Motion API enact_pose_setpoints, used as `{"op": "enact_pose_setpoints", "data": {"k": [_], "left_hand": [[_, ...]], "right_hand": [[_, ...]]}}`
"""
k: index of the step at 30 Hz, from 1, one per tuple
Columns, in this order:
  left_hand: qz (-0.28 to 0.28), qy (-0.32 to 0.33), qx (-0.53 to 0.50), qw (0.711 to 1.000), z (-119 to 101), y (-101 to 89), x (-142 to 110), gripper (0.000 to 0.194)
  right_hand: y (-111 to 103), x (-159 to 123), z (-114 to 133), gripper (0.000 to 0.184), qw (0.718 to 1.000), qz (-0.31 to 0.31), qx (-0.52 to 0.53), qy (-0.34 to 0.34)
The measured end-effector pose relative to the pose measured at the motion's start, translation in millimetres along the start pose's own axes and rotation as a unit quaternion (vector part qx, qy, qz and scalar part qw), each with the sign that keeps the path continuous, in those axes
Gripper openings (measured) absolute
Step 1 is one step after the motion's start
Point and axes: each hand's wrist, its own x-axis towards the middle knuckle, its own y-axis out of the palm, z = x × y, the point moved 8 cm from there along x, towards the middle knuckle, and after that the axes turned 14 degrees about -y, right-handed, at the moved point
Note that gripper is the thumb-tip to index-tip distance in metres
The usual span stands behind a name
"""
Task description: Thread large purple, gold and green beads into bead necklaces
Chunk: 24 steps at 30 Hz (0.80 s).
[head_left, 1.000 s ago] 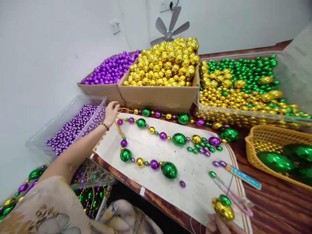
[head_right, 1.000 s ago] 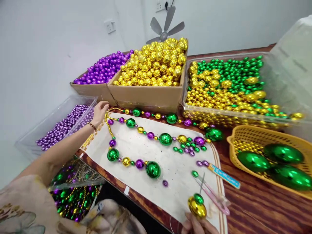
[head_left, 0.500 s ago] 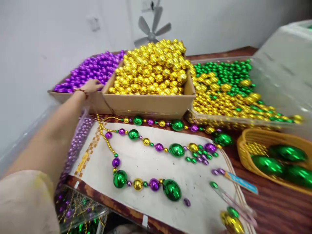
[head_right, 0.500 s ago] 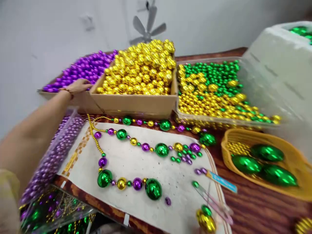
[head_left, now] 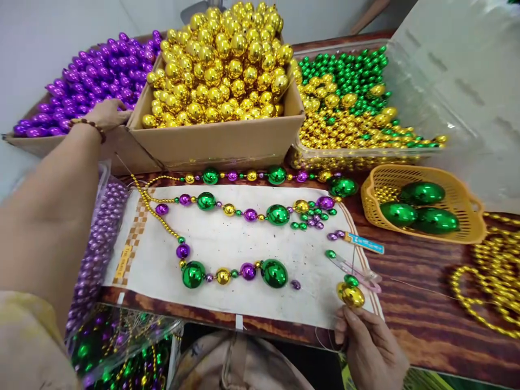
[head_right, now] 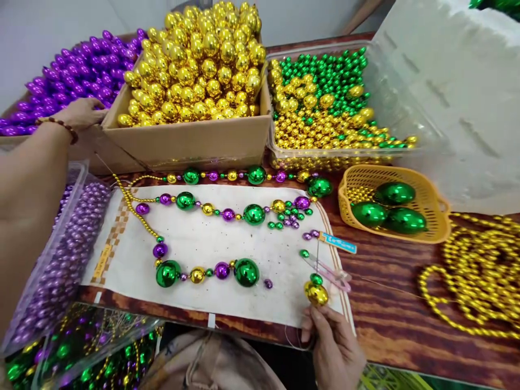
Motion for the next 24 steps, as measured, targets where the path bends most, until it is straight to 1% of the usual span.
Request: {"op": "enact_pose_setpoints", "data": {"k": [2,4,8,12,16,18,22,24], "left_hand": [[0.039,-0.01,0.007,0.999,1,5.8,3,0.041],[0.055,-0.025,-0.006,0.998,3,7.0,7,0.043],[0.053,-0.036,-0.026,0.998,6,6.8,14,0.041],[0.029,-0.036,-0.062,0.997,11,6.1,19,0.034],[-0.013,-0.034,-0.116,0.993,14,1.4,15,0.03],[-0.032,-0.036,-0.112,0.993,13,-1.3,11,0.028],[-0.062,-0.029,-0.053,0.996,10,-4.9,2,0.023],[-0.087,-0.025,-0.06,0.994,8,-9.8,-1,0.025]], "right_hand": [[-1,0,-1,0.034,1.0,0.002,0.003,-0.002],[-1,0,-2,0.034,1.0,0.001,0.006,0.0],[-1,0,-2,0.037,1.0,-0.007,0.012,0.003],[0,-1,1,0.038,1.0,-0.016,-0.001,0.006],[0,-2,0,0.038,1.0,-0.017,-0.003,0.009],[-1,-2,-2,0.037,1.0,-0.016,0.005,0.013],[-5,-1,-7,0.036,1.0,-0.018,0.015,0.016],[-6,-1,-8,0.035,1.0,-0.015,0.013,0.012]]}}
